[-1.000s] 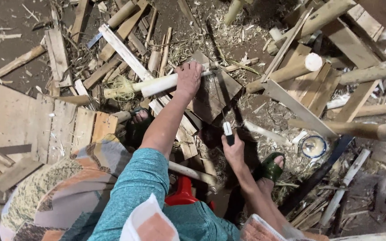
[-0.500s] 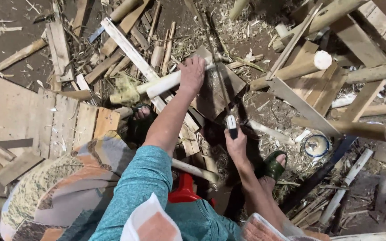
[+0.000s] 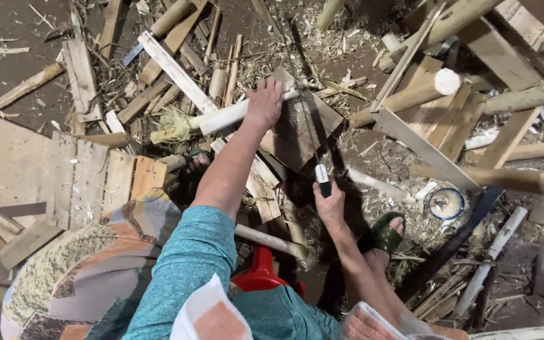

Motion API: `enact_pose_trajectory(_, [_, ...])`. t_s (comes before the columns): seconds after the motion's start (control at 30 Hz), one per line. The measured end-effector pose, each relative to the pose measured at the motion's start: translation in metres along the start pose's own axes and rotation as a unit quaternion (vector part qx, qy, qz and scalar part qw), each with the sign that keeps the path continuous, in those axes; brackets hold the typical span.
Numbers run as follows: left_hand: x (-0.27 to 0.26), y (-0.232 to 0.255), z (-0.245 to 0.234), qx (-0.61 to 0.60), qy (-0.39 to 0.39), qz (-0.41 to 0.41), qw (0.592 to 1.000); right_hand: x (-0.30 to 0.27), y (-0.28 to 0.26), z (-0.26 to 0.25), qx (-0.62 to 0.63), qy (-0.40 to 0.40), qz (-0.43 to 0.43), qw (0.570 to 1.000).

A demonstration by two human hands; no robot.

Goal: Using a hand saw to cut or shape a small wooden component on a workshop floor.

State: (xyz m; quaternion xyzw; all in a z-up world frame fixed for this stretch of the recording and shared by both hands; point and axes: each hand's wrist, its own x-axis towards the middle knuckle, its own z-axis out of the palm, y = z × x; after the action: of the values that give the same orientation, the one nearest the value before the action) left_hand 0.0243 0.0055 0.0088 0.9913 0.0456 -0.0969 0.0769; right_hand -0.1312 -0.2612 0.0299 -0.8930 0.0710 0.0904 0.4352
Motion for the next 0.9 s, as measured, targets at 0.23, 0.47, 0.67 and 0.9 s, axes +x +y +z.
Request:
enact_pose_trajectory(0.23, [0.002,-0.002,-0.003,-0.008,0.014,0.002,1.0,0.04,-0.038,-0.002,0.021,-0.065,0.012,0.998])
enact_pose_trajectory(0.47, [0.022,-0.007,0.009,-0.03,-0.033,-0.03,0.999,0.017,-0.047,-0.028,-0.01,-0.064,0.067,0.996])
enact_pose_trajectory(0.67, [0.014,-0.006,-0.008,-0.031,-0.028,-0.023,0.999,0.036,-0.039,-0.007,-0.001,-0.075,0.006,0.997])
enact_pose_trajectory(0.9, [0.01,-0.004,0.003,-0.061,-0.042,-0.042,0.996,0.04,-0.094,-0.02,-0.021,-0.12,0.11,0.987])
